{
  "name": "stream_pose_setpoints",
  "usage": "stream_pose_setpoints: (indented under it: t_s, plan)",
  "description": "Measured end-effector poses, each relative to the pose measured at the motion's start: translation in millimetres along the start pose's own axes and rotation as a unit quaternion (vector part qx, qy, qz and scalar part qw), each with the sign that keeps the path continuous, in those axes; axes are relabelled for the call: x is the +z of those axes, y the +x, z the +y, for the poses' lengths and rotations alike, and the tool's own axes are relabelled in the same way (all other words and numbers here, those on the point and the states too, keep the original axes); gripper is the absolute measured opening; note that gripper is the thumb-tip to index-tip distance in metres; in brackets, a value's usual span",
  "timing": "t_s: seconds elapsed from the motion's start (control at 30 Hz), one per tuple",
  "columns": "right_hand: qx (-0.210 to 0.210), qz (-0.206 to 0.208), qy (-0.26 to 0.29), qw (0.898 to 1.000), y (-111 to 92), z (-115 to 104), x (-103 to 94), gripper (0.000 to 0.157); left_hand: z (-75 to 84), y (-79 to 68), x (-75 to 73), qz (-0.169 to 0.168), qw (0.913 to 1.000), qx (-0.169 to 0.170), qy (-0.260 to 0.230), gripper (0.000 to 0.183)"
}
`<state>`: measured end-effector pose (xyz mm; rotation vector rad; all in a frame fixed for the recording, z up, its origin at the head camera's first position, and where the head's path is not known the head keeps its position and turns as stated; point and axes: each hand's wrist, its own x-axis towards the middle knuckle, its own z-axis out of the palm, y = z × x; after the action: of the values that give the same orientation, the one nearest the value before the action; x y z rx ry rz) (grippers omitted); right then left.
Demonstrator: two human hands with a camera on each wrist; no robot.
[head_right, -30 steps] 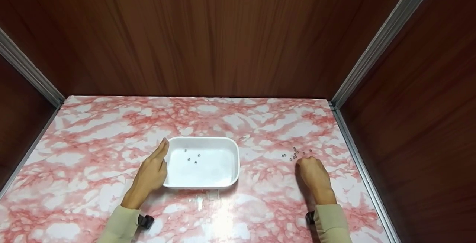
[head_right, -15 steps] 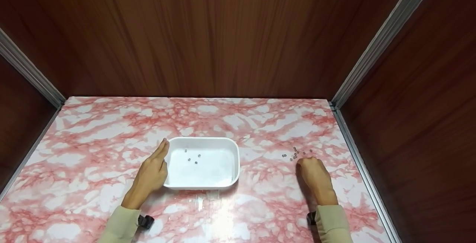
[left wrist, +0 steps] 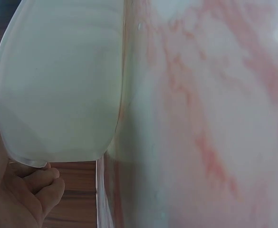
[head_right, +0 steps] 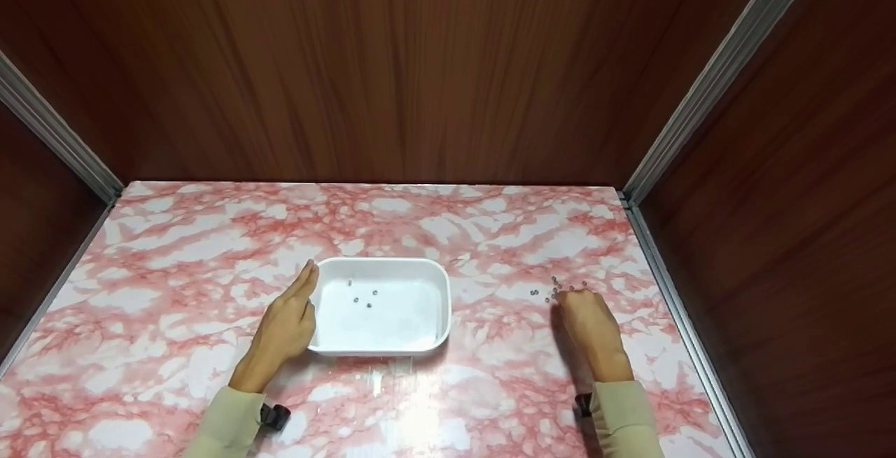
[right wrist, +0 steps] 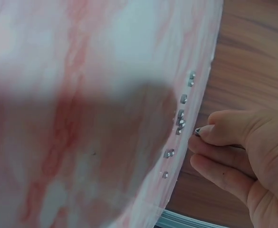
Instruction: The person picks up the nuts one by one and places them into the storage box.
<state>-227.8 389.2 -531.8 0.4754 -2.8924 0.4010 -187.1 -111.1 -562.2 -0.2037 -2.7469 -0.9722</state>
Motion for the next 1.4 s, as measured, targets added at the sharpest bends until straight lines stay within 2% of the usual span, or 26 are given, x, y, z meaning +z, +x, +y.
stream_pose_setpoints:
  t_s: [0.23,0.43,0.57,0.77,0.93,1.07,1.2,1.3,1.4]
  plan:
    - [0.010,0.059,0.059,0.996,5,-8,4.7,0.013,0.1,1.2,0.1,0.008,0.9999,0.005,0.007,0.056]
    - [0.034,0.097,0.103,0.989,9,-17,7.9,0.015,-0.4,0.8,0.1,0.016,0.9998,0.009,0.011,0.056]
    - [0.052,0.100,0.135,0.984,13,-24,9.0,0.012,-0.4,0.6,0.2,0.015,0.9998,0.009,0.008,0.056]
    - [0.092,0.066,0.207,0.972,19,-37,7.4,0.011,-1.0,0.2,0.8,0.012,0.9999,0.009,-0.003,0.055]
    - [0.117,0.044,0.259,0.958,25,-48,3.8,0.013,-1.7,-0.7,1.7,0.021,0.9997,0.013,0.004,0.055]
    - [0.116,0.026,0.306,0.944,30,-57,0.1,0.014,-1.6,-1.2,1.3,0.025,0.9995,0.013,0.013,0.055]
    - [0.113,0.005,0.380,0.918,35,-66,-2.6,0.017,-0.3,-0.2,0.1,0.021,0.9996,0.011,0.012,0.055]
    - [0.111,-0.007,0.415,0.903,40,-73,-3.8,0.018,0.4,0.5,0.0,0.018,0.9997,0.010,0.014,0.055]
    - [0.104,-0.015,0.423,0.900,44,-81,-3.8,0.019,0.2,0.3,0.7,0.016,0.9997,0.009,0.016,0.055]
